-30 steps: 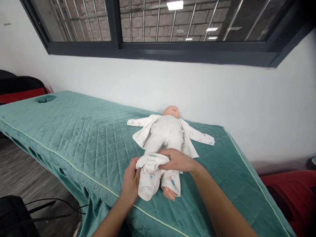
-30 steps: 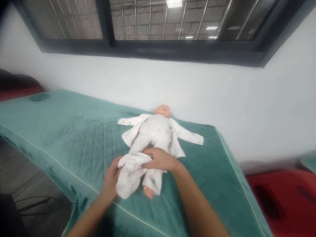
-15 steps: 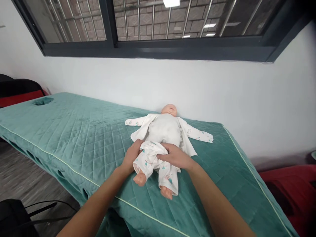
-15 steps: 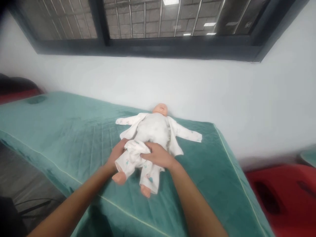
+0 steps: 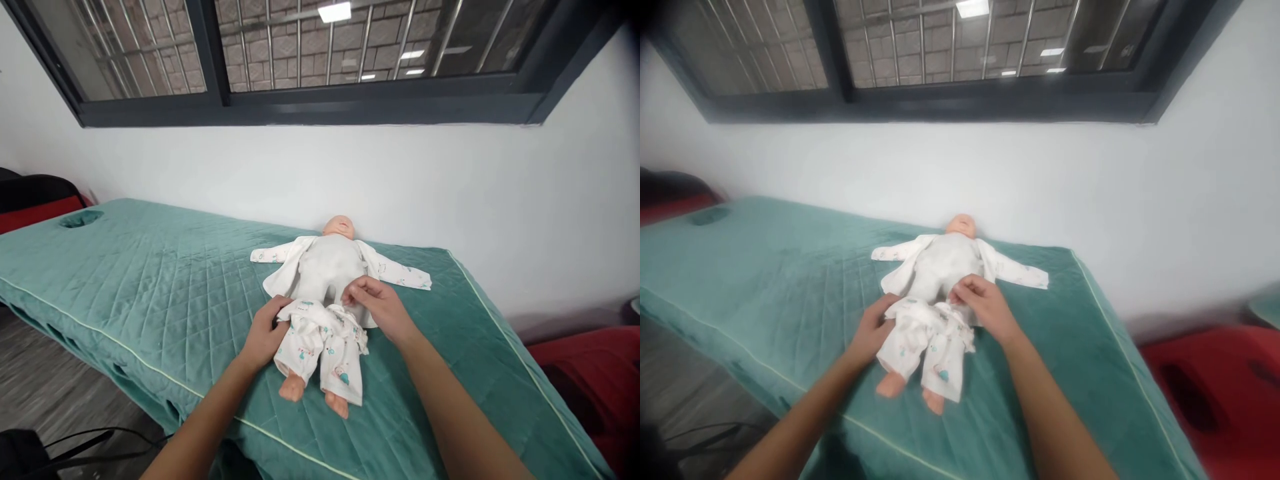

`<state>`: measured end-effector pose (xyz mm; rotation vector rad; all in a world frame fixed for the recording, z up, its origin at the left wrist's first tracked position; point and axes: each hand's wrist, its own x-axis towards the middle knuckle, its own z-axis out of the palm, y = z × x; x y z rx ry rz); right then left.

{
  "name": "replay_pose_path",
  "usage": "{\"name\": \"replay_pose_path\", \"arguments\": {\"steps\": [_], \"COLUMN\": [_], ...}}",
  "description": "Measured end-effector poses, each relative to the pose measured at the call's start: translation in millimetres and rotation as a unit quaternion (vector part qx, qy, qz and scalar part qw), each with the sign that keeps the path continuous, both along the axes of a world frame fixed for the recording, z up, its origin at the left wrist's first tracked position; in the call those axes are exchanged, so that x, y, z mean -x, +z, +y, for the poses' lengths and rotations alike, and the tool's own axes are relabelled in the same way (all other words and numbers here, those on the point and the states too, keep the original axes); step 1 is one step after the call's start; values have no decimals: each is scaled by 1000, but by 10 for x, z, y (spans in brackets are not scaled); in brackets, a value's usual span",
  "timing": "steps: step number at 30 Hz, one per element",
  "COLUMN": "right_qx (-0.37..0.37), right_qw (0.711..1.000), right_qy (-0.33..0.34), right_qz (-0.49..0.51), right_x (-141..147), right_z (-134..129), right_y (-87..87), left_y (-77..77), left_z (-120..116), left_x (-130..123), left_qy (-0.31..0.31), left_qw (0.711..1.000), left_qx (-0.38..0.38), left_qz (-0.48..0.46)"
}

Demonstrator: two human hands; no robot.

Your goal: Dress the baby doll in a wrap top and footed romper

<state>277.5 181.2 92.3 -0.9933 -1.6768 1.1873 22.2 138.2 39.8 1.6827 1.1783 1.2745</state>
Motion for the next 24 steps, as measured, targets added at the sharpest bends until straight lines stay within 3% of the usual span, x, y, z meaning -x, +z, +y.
{"name": "replay_pose_path", "arguments": {"steps": [2,4,6,8,11,15,19,24], "right_qx": [-30,-53,-82,-113,-143,-165,-170,-133], "right_qw": [998,993,984,974,968,963,945,935], "right_qy": [-47,-50,-39,-24,16,93,192,231], "right_qz": [-33,-96,-155,-194,-204,-193,-201,-234], "right_x": [26,86,147,185,183,133,106,91], "right_z": [1,-15,-41,-61,-61,-34,-40,-67], "right_y": [-72,-128,-150,-144,-118,-84,-29,22], "left_y": [48,115,214,348,573,791,840,806], "left_z": [36,103,192,288,419,507,474,347], "left_x": [71,154,208,200,87,-70,-99,-95], "left_qy": [-39,-99,-148,-169,-194,-328,-405,-405], "left_qw": [996,976,957,959,964,911,878,880], "left_qx": [46,116,172,196,173,143,65,2], "left_qz": [-72,-155,-181,-116,56,207,247,247]}}
